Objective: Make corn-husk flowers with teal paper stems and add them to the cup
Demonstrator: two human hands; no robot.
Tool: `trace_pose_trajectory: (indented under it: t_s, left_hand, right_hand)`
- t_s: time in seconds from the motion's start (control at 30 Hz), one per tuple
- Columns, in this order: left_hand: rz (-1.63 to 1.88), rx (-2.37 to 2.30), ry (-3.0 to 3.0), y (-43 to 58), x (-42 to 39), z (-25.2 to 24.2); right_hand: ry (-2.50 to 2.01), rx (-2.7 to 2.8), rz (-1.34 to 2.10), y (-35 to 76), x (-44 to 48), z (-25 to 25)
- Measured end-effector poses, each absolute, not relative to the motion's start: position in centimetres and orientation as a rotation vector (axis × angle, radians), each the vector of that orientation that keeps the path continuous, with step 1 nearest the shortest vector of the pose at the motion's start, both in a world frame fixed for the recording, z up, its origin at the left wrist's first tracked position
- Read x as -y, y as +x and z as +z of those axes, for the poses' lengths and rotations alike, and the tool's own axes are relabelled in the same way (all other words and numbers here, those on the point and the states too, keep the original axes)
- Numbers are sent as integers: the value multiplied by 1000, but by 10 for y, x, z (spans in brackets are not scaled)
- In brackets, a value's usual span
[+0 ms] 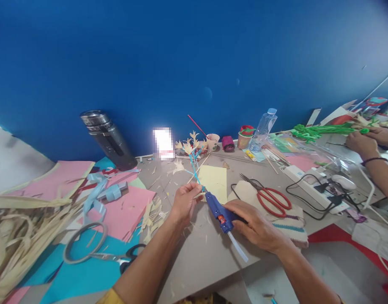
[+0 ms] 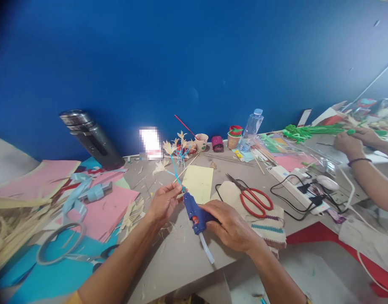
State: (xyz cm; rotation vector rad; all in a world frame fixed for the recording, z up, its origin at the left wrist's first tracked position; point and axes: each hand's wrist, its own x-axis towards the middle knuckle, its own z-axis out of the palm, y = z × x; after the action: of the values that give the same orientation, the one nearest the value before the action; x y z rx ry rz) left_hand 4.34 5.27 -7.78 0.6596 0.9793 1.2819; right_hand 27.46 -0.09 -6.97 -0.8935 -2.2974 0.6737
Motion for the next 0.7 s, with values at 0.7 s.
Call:
trace_pose_trajectory:
  t_s: [0.7]
  left_hand:
    - [1320,-1055,636,39,-52,-73]
  right_hand:
    - [-1220,2309,553,274,0,-64]
